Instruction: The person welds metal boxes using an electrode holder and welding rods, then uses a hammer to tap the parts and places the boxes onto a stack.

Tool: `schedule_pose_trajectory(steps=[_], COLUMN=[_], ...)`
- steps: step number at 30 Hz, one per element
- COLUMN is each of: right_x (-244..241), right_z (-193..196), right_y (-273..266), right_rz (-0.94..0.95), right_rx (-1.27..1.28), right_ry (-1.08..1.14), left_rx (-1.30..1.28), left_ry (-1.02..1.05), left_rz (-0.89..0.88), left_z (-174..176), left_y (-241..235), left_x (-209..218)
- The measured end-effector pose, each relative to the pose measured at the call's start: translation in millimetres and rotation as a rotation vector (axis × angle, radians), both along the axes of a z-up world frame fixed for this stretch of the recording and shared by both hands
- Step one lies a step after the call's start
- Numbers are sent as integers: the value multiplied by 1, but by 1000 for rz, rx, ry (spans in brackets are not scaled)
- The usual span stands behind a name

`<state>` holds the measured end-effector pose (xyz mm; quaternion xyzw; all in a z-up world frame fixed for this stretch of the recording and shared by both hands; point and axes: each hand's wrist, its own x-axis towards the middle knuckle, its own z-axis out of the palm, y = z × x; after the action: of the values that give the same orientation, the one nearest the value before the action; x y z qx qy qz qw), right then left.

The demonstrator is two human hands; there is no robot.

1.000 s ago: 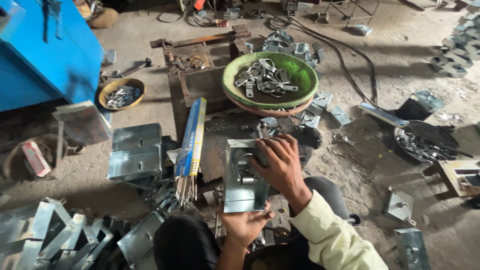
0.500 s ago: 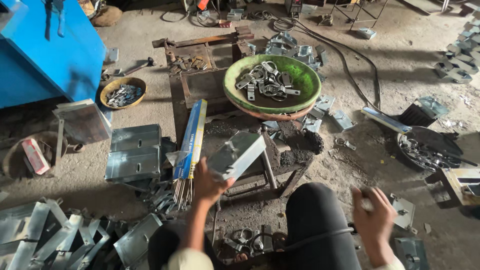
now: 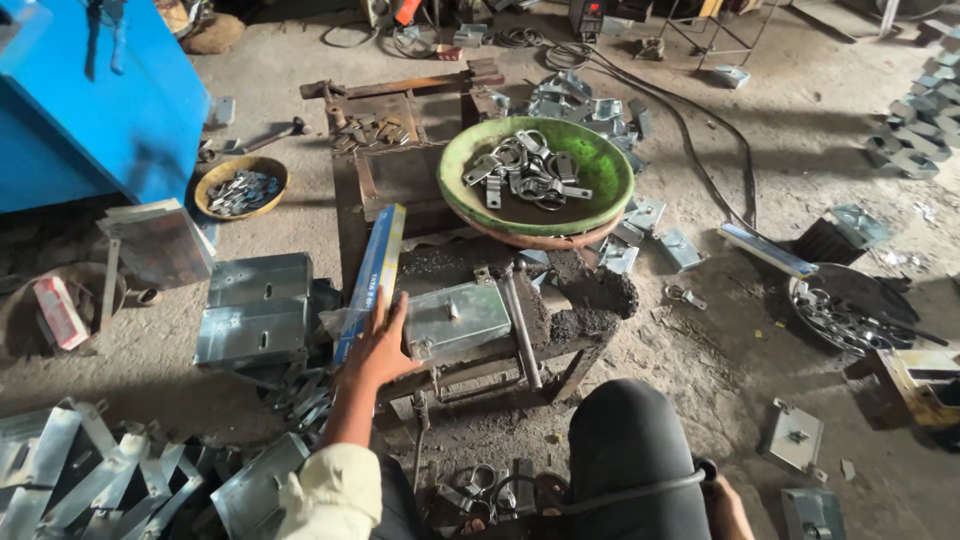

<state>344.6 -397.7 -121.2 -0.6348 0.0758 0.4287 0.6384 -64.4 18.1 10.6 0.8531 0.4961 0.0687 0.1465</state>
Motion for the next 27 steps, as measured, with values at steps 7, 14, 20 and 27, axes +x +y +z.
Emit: schedule_pose_trajectory(steps=[7, 14, 20, 27], right_x=[0, -127, -198, -213], right_z=[147, 152, 106, 130], right_y=[96, 213, 222, 222], right_rz=[-49, 230, 315, 481], right_rx=[661, 663, 614, 422], right_ry=[42, -61, -401, -520], left_rx=[290, 237, 274, 158], left_ry=[-582, -888, -887, -1018], left_rz=[253, 356, 409, 492], left_z=[-14, -6, -11, -10], left_y=[-80, -114, -116, -114], left_x=[-12, -11, -28, -20])
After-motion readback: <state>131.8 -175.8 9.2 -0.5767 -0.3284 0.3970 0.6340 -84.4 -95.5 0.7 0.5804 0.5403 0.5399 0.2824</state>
